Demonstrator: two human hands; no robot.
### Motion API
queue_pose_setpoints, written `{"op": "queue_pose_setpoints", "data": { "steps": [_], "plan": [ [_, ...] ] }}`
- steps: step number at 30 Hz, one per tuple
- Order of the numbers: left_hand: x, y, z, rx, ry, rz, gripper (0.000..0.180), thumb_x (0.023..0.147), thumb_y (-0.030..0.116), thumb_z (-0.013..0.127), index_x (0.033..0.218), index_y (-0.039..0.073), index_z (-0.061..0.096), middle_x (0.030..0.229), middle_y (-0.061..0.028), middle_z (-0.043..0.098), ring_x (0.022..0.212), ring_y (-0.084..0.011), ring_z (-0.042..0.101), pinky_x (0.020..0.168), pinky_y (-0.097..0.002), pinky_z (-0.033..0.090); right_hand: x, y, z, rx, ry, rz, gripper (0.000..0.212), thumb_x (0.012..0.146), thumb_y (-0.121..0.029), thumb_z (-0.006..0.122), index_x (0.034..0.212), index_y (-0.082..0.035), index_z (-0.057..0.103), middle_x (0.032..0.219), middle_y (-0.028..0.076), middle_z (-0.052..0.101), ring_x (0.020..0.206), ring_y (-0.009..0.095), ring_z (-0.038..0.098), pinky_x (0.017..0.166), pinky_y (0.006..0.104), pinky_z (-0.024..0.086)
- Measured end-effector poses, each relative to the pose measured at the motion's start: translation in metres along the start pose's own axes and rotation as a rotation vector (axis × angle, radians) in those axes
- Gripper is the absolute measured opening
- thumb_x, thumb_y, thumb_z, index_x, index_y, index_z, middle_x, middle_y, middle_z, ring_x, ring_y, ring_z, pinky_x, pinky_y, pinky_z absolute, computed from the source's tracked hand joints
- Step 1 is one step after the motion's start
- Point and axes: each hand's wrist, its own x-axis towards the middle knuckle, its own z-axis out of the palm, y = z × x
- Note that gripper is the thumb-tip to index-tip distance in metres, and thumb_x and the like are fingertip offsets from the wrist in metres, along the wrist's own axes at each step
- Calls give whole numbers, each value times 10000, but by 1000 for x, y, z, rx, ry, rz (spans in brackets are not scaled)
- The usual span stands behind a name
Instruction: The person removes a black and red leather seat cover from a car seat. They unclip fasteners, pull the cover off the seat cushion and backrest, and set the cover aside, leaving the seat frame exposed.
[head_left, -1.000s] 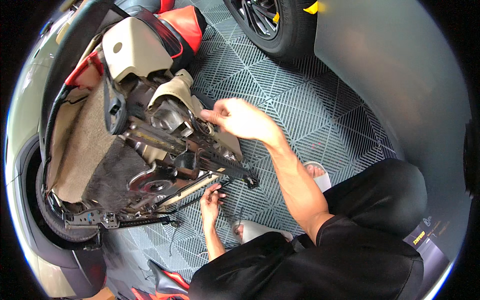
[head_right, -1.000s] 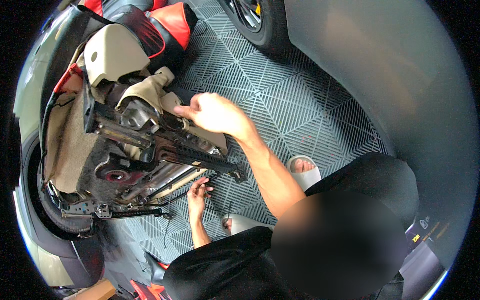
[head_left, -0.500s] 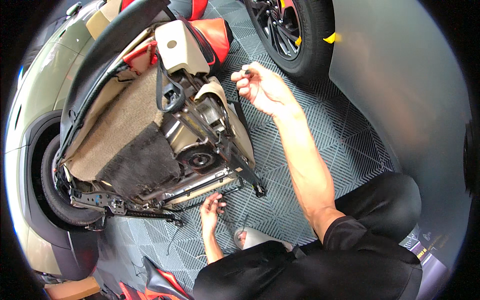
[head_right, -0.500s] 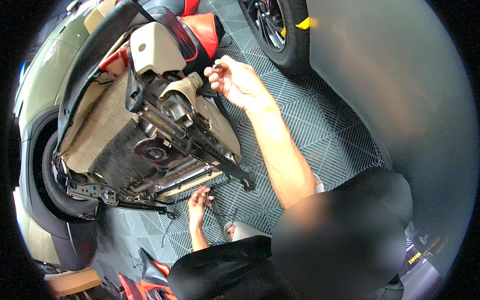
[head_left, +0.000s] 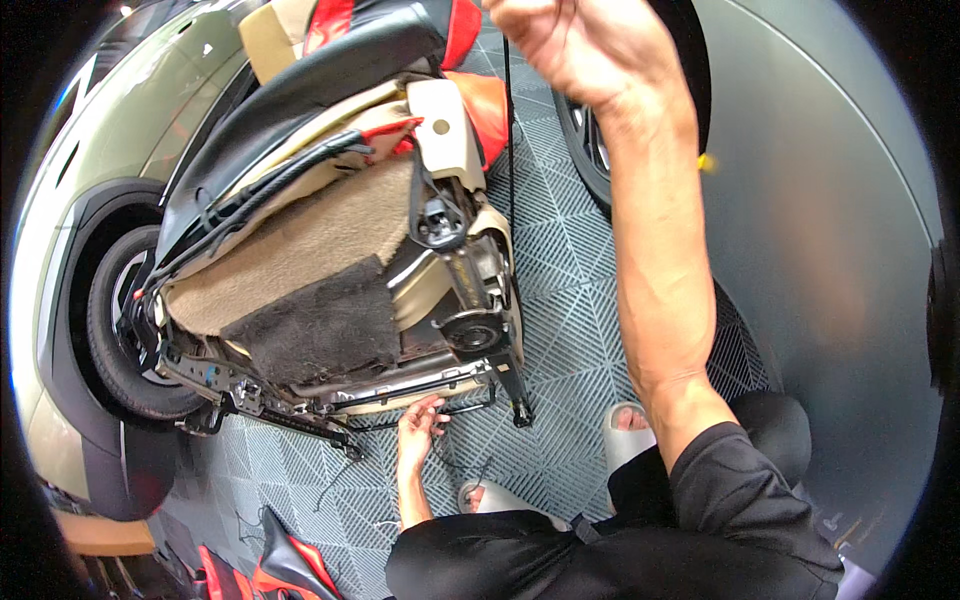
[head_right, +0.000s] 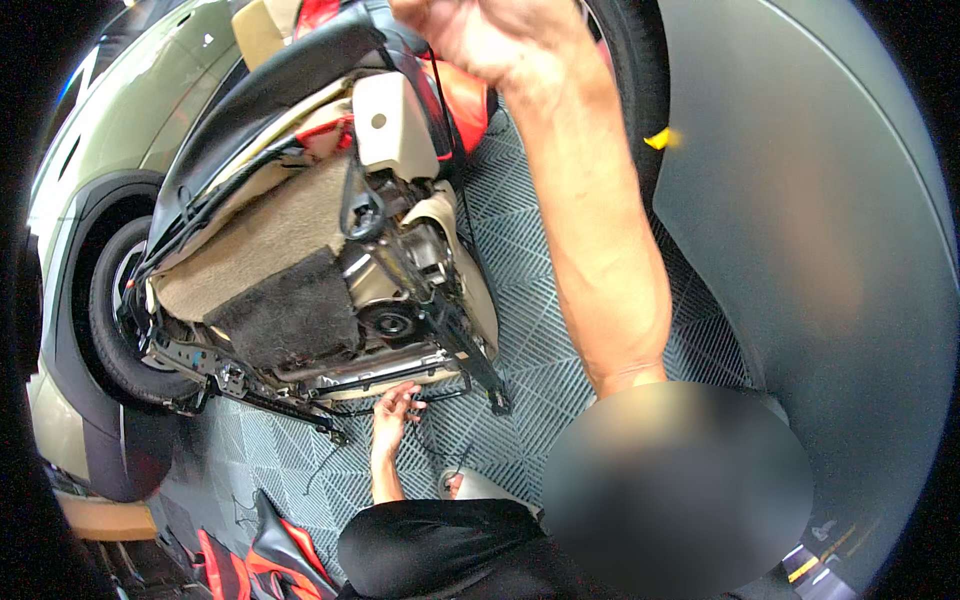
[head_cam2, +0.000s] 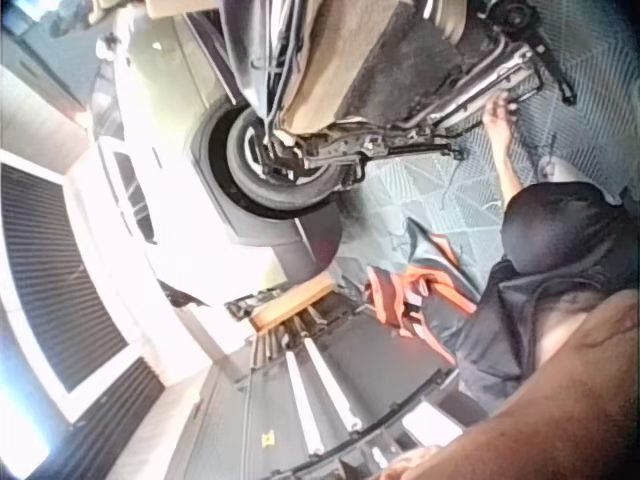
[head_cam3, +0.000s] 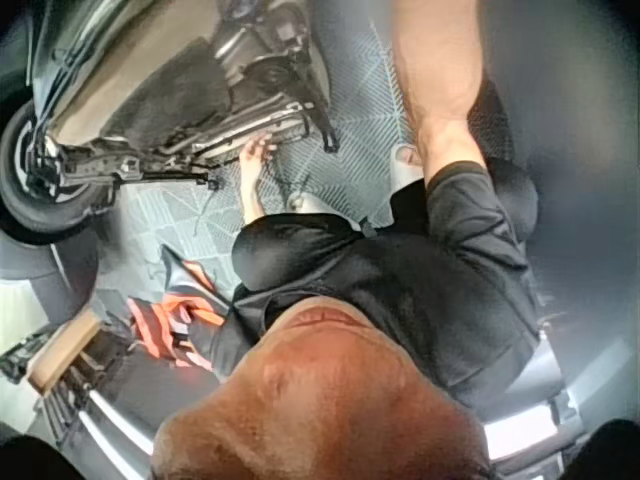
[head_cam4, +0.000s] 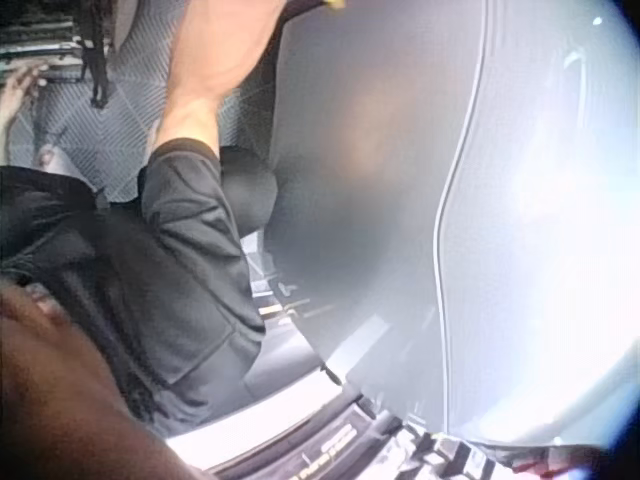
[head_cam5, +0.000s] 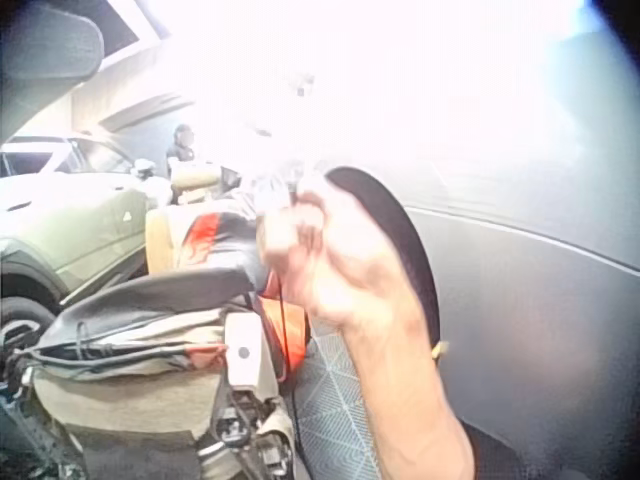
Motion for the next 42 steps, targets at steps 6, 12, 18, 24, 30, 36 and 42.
{"op": "queue_pose_setpoints", "data": {
  "steps": [6, 12, 18, 24, 30, 36, 42],
  "plan": [
    [-3, 7, -3, -26, 24, -29, 332, 1077, 131, 528, 1374, 0, 593, 1272, -107, 709, 925, -148, 724, 688, -253, 557, 46, -11, 54, -232, -26, 10, 171, 1099, -173, 453, 1031, -37, 530, 830, 16, 488, 654, 100, 457, 587, 242, 440],
    [-7, -5, -5, 15, 8, 12, 339, 1064, 102, 511, 1379, 1, 590, 1278, -112, 710, 917, -152, 735, 677, -261, 559, 70, 6, 49, -367, 42, 123, 172, 1086, -185, 467, 975, -61, 512, 778, -10, 473, 602, 86, 421, 548, 231, 408],
    [-14, 2, -10, 17, 6, 40, 327, 1071, 132, 524, 1366, 11, 598, 1260, -93, 722, 907, -137, 728, 679, -254, 560, 82, 26, 48, -479, 146, 181, 170, 1016, -213, 591, 905, -94, 542, 770, -15, 522, 595, 72, 467, 500, 214, 396],
    [-19, 25, -6, 162, 50, 99, 298, 1061, 127, 546, 1320, 15, 643, 1197, -90, 740, 887, -136, 717, 744, -302, 564, 89, 46, 68, -897, 309, 93, 291, 1021, -306, 624, 1042, -15, 617, 832, 39, 637, 605, 83, 546, 507, 201, 414],
    [-18, 8, -15, 271, 126, 190, 303, 1031, 118, 551, 1275, -25, 657, 1031, -128, 754, 829, -182, 711, 795, -346, 570, 71, 90, 56, -1897, 74, 656, 512, 1074, -480, 522, 1240, -25, 688, 805, -39, 623, 608, 41, 473, 569, 202, 391],
    [-23, 6, -14, 432, 352, -22, 231, 958, 113, 621, 1120, -43, 675, 932, -151, 725, 821, -217, 693, 764, -367, 553, 11, 123, 123, -2233, -147, 120, 318, 1034, -302, 647, 1145, -15, 728, 738, 32, 670, 613, 82, 563, 574, 209, 426],
    [-11, -112, -21, 102, 942, -70, 303, 933, 176, 717, 1140, -10, 596, 1015, -179, 703, 943, -266, 693, 853, -384, 558, -49, 146, 145, -1876, -475, 437, 492, 1027, -347, 627, 1196, 115, 618, 807, 100, 605, 699, 131, 533, 658, 252, 405]
  ]
}}
